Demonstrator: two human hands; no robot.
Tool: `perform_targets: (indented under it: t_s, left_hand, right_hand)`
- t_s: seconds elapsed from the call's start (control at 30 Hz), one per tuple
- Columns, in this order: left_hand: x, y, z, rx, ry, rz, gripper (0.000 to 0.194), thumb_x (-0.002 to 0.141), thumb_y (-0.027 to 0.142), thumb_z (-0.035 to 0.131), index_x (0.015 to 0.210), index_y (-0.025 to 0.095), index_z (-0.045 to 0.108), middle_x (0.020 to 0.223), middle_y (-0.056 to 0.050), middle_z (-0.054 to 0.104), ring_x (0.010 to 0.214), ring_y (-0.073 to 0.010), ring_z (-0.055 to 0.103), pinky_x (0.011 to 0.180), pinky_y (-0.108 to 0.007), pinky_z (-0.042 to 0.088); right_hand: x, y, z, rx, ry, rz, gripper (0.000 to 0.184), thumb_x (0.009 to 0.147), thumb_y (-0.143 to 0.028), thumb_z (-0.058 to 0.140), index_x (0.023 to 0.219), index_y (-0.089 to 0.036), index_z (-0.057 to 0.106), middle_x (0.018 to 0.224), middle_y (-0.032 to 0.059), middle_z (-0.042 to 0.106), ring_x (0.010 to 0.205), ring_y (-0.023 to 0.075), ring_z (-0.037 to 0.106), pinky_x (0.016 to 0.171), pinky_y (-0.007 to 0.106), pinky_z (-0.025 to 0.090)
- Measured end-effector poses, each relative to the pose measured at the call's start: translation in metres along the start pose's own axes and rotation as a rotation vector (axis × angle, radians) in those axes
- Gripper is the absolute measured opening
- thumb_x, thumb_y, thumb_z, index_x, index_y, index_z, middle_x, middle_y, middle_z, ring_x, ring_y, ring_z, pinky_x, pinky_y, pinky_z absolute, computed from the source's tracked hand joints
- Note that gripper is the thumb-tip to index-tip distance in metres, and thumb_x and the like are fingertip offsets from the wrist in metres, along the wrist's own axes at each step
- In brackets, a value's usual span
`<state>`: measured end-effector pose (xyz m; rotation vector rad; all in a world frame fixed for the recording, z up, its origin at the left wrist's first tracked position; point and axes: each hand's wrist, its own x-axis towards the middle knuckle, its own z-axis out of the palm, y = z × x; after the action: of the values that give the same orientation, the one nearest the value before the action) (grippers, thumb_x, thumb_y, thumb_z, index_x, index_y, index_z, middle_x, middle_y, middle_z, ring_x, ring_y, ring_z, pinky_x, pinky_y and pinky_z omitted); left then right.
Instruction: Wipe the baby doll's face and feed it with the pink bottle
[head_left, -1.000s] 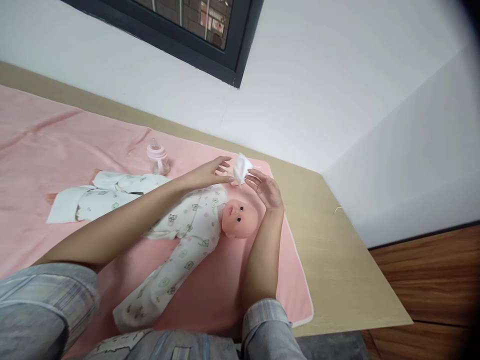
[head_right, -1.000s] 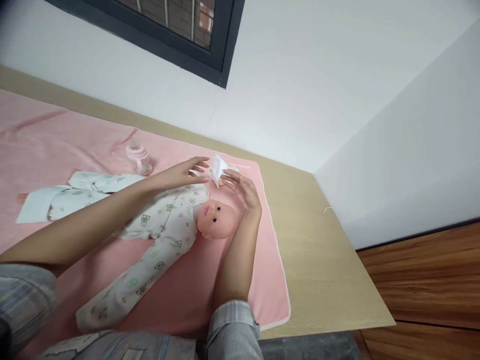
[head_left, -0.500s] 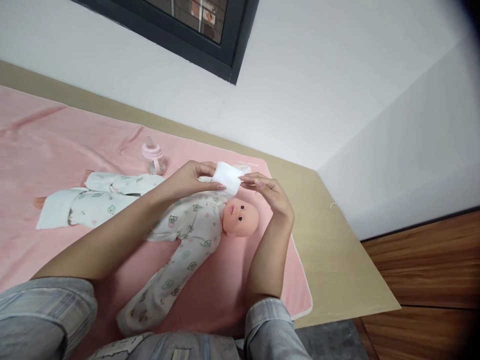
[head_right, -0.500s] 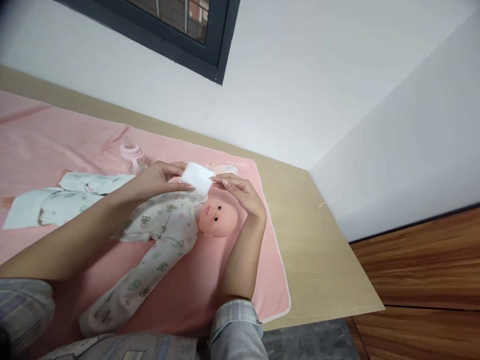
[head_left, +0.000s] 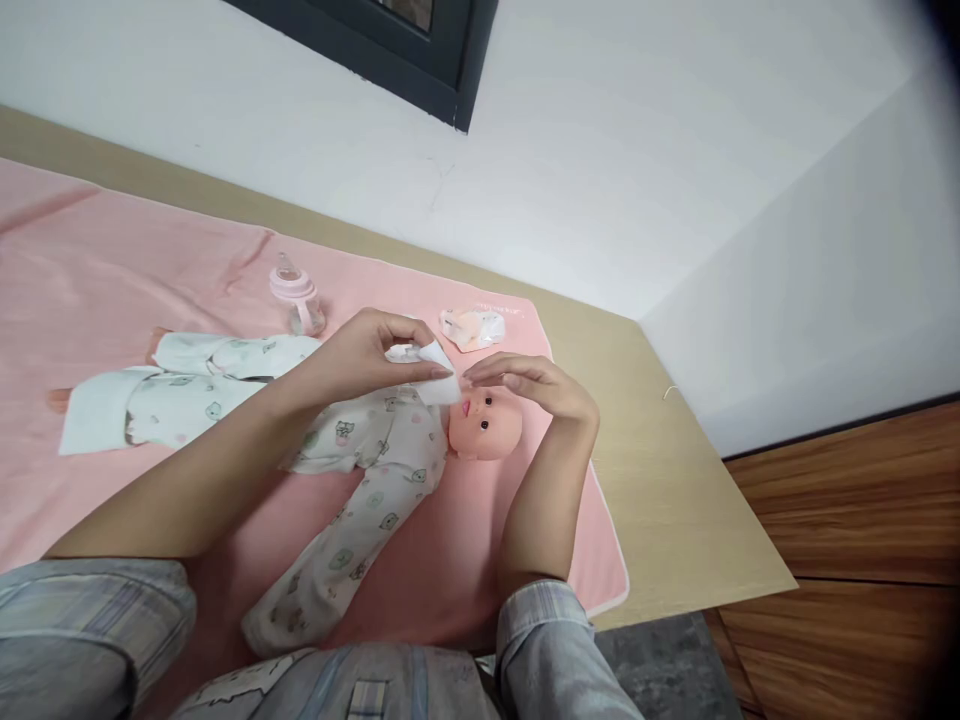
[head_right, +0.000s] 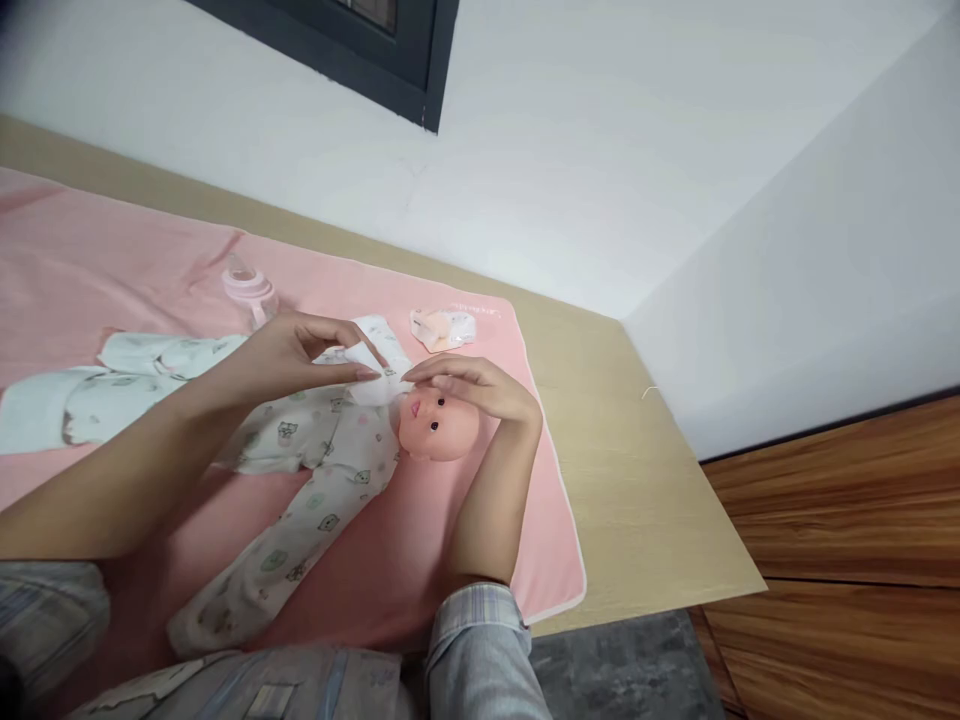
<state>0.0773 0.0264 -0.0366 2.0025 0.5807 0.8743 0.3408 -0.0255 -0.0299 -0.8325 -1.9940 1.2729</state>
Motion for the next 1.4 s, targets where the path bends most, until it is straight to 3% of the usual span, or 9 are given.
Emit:
perform_targets:
  t_s: [0.1,0.2,0.27,0.37,0.5,0.73,0.83,1.4]
  left_hand:
    - [0.001,-0.001,0.007,0.041,-0.096,-0.061,0.026,0.077,0.042,0.072,0.076,0.016,0.068,0.074,0.000,0.067,0.070,-0.0145,0.061,0.062,-0.021,0.044]
    - [0.004,-0.007,0.018,0.195,-0.220,-0.107,0.024,0.078,0.042,0.066,0.080,0.018,0.070,0.077,0.001,0.069,0.071,-0.0159,0.062,0.061,-0.022,0.042]
    - [0.005,-0.011,0.026,0.307,-0.232,-0.123,0.022,0.078,0.039,0.063,0.083,0.019,0.072,0.080,0.002,0.071,0.074,-0.0171,0.063,0.064,-0.023,0.041]
    - [0.005,-0.017,0.037,0.387,-0.227,-0.123,0.019,0.078,0.033,0.061,0.086,0.020,0.073,0.084,0.002,0.072,0.077,-0.0174,0.064,0.067,-0.023,0.040]
    - [0.004,-0.022,0.046,0.459,-0.235,-0.076,0.015,0.078,0.026,0.058,0.076,0.019,0.072,0.075,0.001,0.069,0.069,-0.0160,0.061,0.063,-0.024,0.037]
    - [0.001,-0.022,0.051,0.556,-0.228,0.034,0.015,0.080,0.021,0.057,0.074,0.019,0.071,0.072,0.001,0.065,0.063,-0.0141,0.058,0.059,-0.024,0.035]
    - [0.000,-0.020,0.051,0.613,-0.252,0.016,0.015,0.083,0.019,0.058,0.075,0.017,0.070,0.074,-0.001,0.064,0.066,-0.0150,0.058,0.059,-0.024,0.034]
    - [-0.001,-0.026,0.049,0.695,-0.213,0.005,0.020,0.088,0.021,0.050,0.080,0.017,0.068,0.084,-0.004,0.067,0.076,-0.0204,0.061,0.062,-0.028,0.037]
  right_hand:
    - [-0.005,0.036,-0.015,0.180,0.146,-0.052,0.039,0.090,-0.053,0.058,0.107,-0.022,0.073,0.120,0.0080,0.066,0.110,0.0194,0.064,0.101,0.037,0.050]
    - [-0.006,0.079,-0.024,0.369,0.319,-0.007,0.038,0.085,-0.054,0.063,0.098,-0.020,0.074,0.111,0.0070,0.069,0.098,0.0176,0.067,0.095,0.035,0.053]
    - [-0.005,0.105,-0.025,0.487,0.415,0.064,0.038,0.081,-0.054,0.068,0.093,-0.019,0.072,0.106,0.0068,0.071,0.095,0.0182,0.068,0.094,0.036,0.054]
    - [-0.003,0.135,-0.022,0.607,0.546,0.190,0.034,0.085,-0.051,0.064,0.089,-0.018,0.070,0.101,0.0067,0.072,0.095,0.0174,0.068,0.096,0.037,0.053]
    - [0.001,0.158,-0.017,0.682,0.565,0.307,0.030,0.089,-0.045,0.060,0.095,-0.016,0.069,0.105,0.0080,0.072,0.103,0.0182,0.068,0.103,0.039,0.050]
    - [0.008,0.184,-0.018,0.685,0.655,0.321,0.025,0.088,-0.038,0.062,0.099,-0.015,0.067,0.106,0.0096,0.073,0.106,0.0192,0.068,0.105,0.038,0.051]
    - [0.008,0.189,-0.018,0.700,0.666,0.291,0.025,0.088,-0.035,0.061,0.102,-0.015,0.067,0.105,0.0095,0.073,0.105,0.0196,0.068,0.104,0.038,0.052]
    - [0.010,0.180,-0.015,0.682,0.711,0.315,0.022,0.086,-0.033,0.063,0.099,-0.016,0.065,0.098,0.0080,0.072,0.102,0.0182,0.069,0.104,0.038,0.052]
